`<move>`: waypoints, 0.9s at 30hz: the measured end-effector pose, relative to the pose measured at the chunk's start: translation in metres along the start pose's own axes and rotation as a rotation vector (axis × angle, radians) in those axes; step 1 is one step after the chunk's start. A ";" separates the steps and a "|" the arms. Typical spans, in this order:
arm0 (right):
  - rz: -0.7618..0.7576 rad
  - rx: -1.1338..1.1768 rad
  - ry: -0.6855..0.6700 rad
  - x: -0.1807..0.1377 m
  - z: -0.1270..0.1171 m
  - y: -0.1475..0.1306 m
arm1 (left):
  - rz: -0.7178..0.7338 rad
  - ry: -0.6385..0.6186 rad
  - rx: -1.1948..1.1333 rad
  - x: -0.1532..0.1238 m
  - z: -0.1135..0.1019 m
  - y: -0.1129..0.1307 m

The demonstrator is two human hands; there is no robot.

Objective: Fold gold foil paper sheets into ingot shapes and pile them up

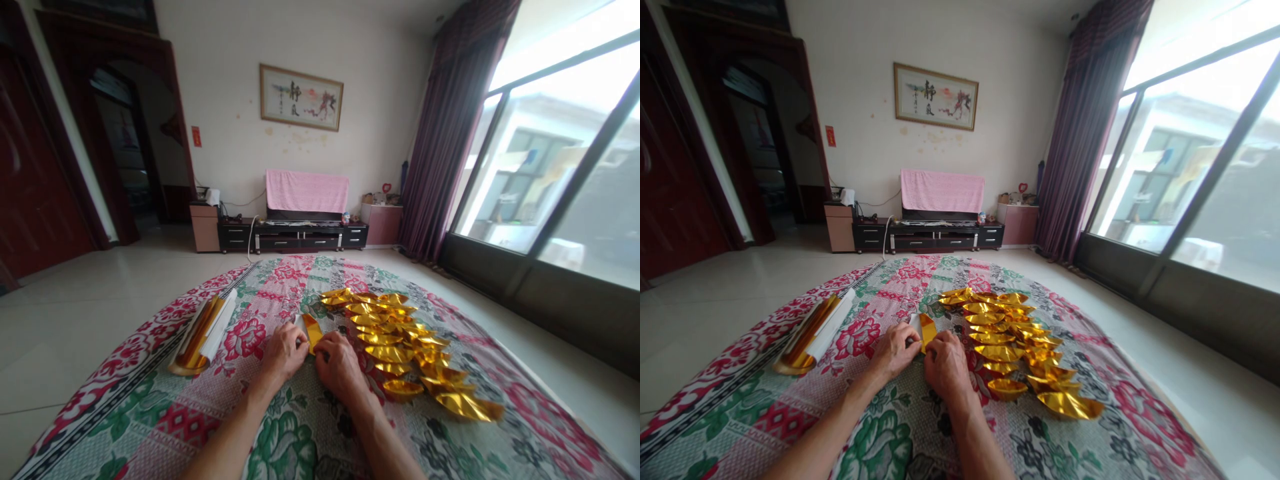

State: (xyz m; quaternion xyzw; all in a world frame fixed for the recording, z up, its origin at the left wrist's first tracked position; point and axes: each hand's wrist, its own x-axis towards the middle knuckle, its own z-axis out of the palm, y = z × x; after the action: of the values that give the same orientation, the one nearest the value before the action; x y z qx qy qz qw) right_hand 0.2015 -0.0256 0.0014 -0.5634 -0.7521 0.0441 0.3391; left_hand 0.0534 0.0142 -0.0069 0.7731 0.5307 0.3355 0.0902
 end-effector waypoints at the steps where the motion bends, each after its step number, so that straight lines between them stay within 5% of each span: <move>1: 0.002 -0.008 0.005 0.000 0.000 -0.001 | 0.000 -0.002 -0.001 0.000 0.000 0.000; 9: -0.084 0.001 0.000 0.000 0.000 0.002 | -0.002 0.011 -0.007 -0.001 0.001 -0.001; 27: 0.116 0.047 0.059 0.005 0.007 -0.004 | 0.009 -0.038 -0.021 0.000 -0.002 0.000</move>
State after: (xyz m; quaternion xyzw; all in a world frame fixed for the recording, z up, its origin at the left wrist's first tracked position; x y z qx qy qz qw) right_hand 0.1936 -0.0201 -0.0002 -0.5989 -0.7068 0.0645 0.3710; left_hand 0.0522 0.0144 -0.0057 0.7807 0.5216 0.3269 0.1070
